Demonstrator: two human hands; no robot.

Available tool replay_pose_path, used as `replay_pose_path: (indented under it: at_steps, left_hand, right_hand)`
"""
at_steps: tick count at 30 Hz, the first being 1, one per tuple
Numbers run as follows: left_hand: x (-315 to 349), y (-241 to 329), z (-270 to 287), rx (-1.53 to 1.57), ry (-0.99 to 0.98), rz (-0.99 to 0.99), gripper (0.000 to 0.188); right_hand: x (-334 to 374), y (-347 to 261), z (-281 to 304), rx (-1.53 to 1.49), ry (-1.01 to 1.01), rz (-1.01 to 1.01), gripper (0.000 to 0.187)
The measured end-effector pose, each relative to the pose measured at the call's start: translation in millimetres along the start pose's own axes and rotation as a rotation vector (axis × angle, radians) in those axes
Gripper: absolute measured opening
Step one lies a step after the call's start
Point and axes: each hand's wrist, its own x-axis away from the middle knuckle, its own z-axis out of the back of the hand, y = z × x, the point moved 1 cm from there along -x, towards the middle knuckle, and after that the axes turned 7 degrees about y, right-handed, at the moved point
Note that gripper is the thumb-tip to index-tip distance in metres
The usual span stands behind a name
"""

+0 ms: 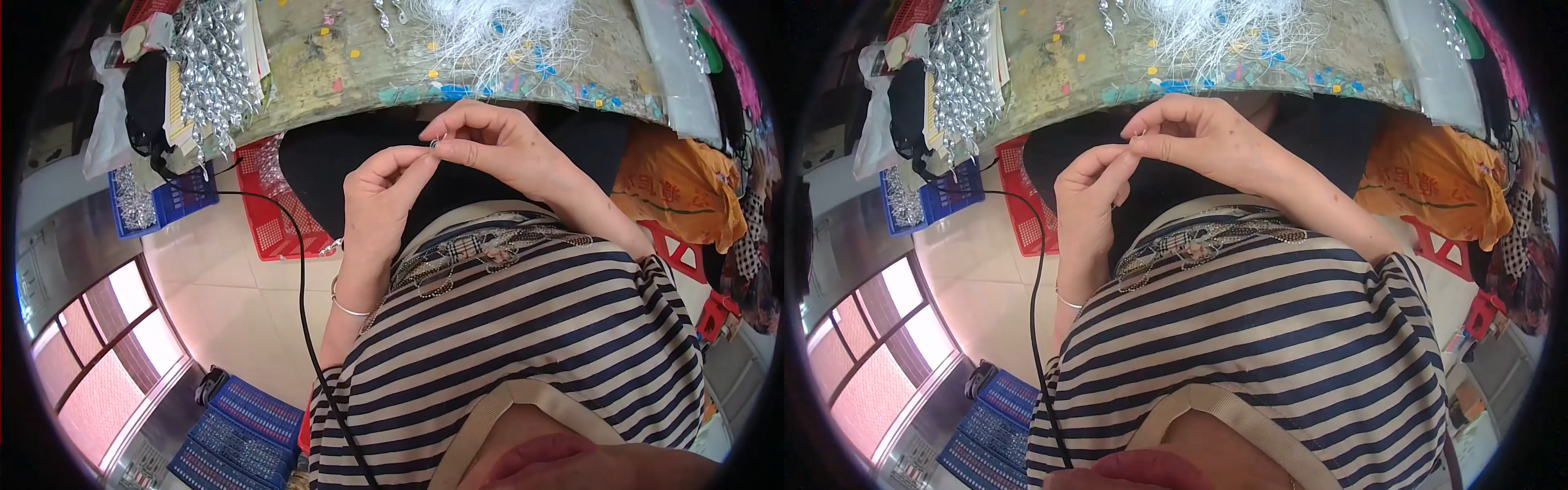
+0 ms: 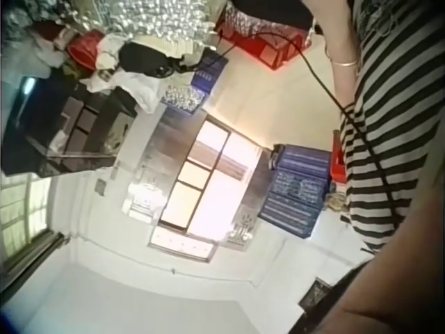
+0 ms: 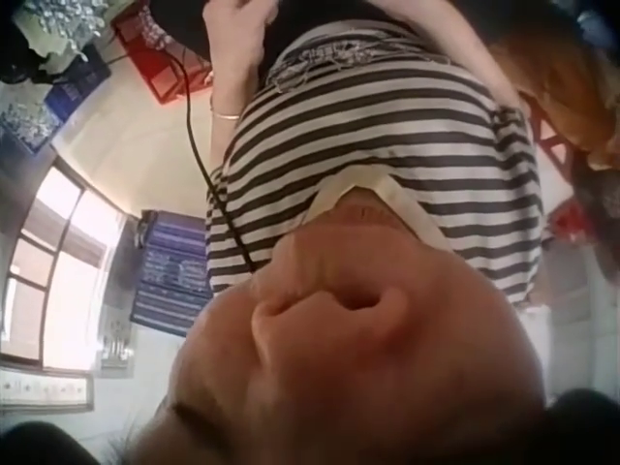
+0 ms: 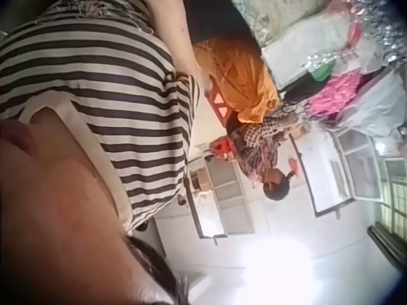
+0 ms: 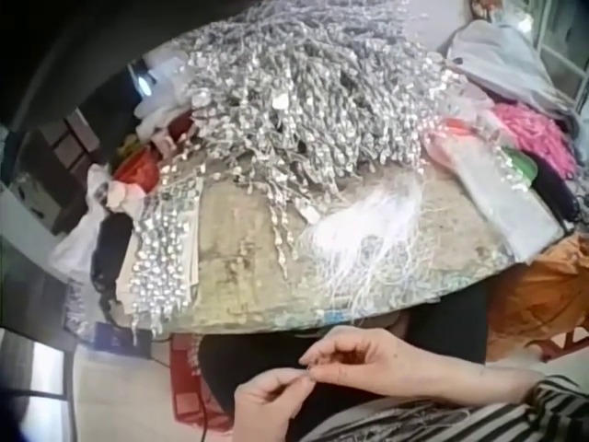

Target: The person strings small silver decorative caps onto a thin wire or thread.

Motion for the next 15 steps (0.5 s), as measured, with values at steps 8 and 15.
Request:
replay_pose_path:
  at_steps: [8,15]
  left_hand:
    - [-5,14,15,-0.16,0.009,-0.077,0.013]
    - [4,21,29,-0.267,-0.016,0.017,0.017]
  right_hand:
    - [-19,-7,-9,0.24,0.014,0.297,0.009]
    - [-21,-12,-26,-0.03,-0.094,-0.063,0.01]
